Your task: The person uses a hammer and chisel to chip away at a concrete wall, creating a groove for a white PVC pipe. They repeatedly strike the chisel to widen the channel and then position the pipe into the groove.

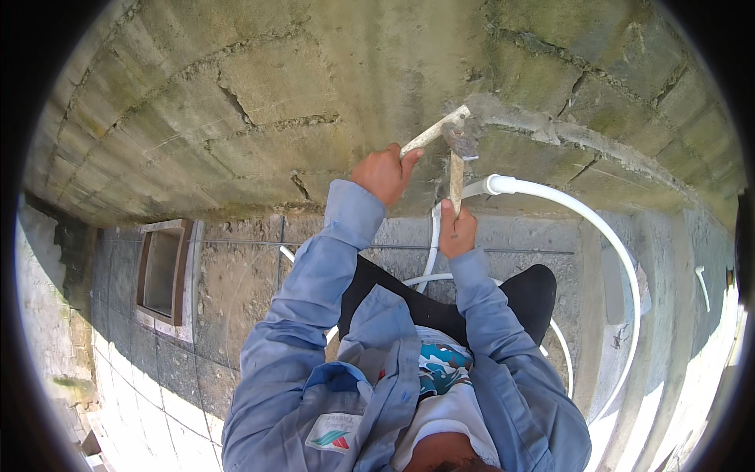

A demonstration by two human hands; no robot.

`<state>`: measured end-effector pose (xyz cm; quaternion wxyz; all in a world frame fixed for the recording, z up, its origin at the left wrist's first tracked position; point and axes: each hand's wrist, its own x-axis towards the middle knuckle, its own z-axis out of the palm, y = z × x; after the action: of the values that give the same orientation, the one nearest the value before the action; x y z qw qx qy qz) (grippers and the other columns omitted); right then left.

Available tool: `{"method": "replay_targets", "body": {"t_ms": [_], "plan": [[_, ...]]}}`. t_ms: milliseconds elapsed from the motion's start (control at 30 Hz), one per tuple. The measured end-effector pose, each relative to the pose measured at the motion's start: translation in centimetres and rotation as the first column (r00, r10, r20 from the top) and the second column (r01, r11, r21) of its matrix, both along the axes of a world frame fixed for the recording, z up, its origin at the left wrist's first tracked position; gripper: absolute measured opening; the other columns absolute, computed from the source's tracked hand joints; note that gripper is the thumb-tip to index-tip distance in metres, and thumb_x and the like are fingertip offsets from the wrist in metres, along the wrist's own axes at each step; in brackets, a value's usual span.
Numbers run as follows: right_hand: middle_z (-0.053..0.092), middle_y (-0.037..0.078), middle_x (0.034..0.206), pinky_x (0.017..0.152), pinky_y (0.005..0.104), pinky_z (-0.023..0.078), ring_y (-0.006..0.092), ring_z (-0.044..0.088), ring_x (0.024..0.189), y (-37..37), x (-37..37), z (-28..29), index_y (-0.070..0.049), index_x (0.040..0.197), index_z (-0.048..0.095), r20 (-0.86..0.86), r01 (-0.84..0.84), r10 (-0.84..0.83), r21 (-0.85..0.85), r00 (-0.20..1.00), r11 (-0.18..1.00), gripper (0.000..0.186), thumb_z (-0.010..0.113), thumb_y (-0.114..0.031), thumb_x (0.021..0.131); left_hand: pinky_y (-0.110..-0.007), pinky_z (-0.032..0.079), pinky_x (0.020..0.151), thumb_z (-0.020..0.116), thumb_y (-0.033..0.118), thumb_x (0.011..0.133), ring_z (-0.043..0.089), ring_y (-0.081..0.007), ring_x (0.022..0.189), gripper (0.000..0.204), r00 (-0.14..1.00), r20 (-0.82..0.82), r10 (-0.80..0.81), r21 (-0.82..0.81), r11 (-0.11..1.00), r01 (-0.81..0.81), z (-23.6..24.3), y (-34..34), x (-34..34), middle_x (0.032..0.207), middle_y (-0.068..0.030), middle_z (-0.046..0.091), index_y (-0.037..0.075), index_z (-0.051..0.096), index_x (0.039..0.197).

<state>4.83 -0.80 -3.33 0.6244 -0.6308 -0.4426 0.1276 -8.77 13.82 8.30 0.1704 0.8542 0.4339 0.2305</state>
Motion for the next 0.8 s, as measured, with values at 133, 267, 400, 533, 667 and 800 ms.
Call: {"method": "replay_targets", "body": {"t_ms": [133, 267, 400, 533, 667, 800], "plan": [[0.054, 0.01, 0.061, 0.053, 0.0365, 0.043, 0.0165, 0.053, 0.056, -1.1, -1.0, 0.5, 0.003, 0.088, 0.061, -0.059, -0.004, 0.005, 0.01, 0.998, 1.0, 0.051, 0.056, -0.046, 0.102, -0.056, 0.052, 0.061, 0.045, 0.059, 0.102, 0.066, -0.0489, 0.069, 0.064, 1.0, -0.015, -0.009, 0.036, 0.999, 0.01, -0.6, 0.7, 0.8, 0.071, -0.0277, 0.066, -0.001, 0.061, 0.087], [0.054, 0.007, 0.059, 0.051, 0.0336, 0.041, 0.0142, 0.052, 0.055, -2.5, 0.0, 1.8, 0.001, 0.085, 0.059, -0.028, -0.035, 0.04, 0.163, 0.999, 0.986, 0.054, 0.054, -0.05, 0.103, -0.057, 0.051, 0.059, 0.045, 0.06, 0.102, 0.066, -0.0488, 0.067, 0.064, 1.0, 0.017, -0.004, 0.03, 1.0, 0.004, -0.7, 0.5, 0.8, 0.069, -0.028, 0.064, -0.001, 0.061, 0.087], [0.051, 0.002, 0.057, 0.048, 0.0304, 0.037, 0.0109, 0.049, 0.052, -3.9, -0.4, 2.5, -0.001, 0.08, 0.055, -0.159, -0.084, 0.107, 0.147, 0.981, 0.986, 0.055, 0.053, -0.052, 0.102, -0.056, 0.051, 0.058, 0.046, 0.059, 0.101, 0.067, -0.0471, 0.067, 0.063, 1.0, 0.012, -0.002, 0.09, 0.996, 0.001, -0.5, -0.3, 0.5, 0.068, -0.0268, 0.065, 0.001, 0.06, 0.085], [0.049, 0.0, 0.057, 0.046, 0.0299, 0.034, 0.0095, 0.047, 0.051, -4.3, -0.7, 1.6, -0.002, 0.078, 0.053, -0.221, -0.091, 0.112, 0.102, 0.969, 0.991, 0.056, 0.053, -0.053, 0.102, -0.054, 0.053, 0.055, 0.05, 0.059, 0.1, 0.067, -0.0453, 0.062, 0.06, 0.997, 0.027, 0.069, 0.136, 0.988, -0.072, 0.1, -1.7, 0.1, 0.066, -0.024, 0.066, 0.002, 0.06, 0.083], [0.048, 0.0, 0.057, 0.046, 0.0302, 0.033, 0.0086, 0.045, 0.052, -4.5, -0.8, 1.2, -0.002, 0.077, 0.052, -0.223, -0.107, 0.12, 0.069, 0.968, 0.992, 0.055, 0.053, -0.051, 0.103, -0.053, 0.052, 0.052, 0.052, 0.059, 0.099, 0.066, -0.0445, 0.058, 0.06, 0.994, 0.051, 0.101, 0.182, 0.977, -0.109, 0.8, -2.8, -0.2, 0.063, -0.0237, 0.065, 0.003, 0.06, 0.079], [0.048, -0.001, 0.057, 0.047, 0.0302, 0.033, 0.0083, 0.045, 0.053, -4.3, -1.0, 1.1, -0.003, 0.077, 0.051, -0.232, -0.116, 0.133, 0.085, 0.964, 0.99, 0.054, 0.053, -0.05, 0.103, -0.053, 0.053, 0.053, 0.051, 0.059, 0.099, 0.066, -0.0446, 0.058, 0.06, 0.995, 0.008, 0.104, 0.172, 0.98, -0.104, 0.9, -2.4, -0.7, 0.063, -0.0243, 0.064, 0.003, 0.059, 0.079]]}}
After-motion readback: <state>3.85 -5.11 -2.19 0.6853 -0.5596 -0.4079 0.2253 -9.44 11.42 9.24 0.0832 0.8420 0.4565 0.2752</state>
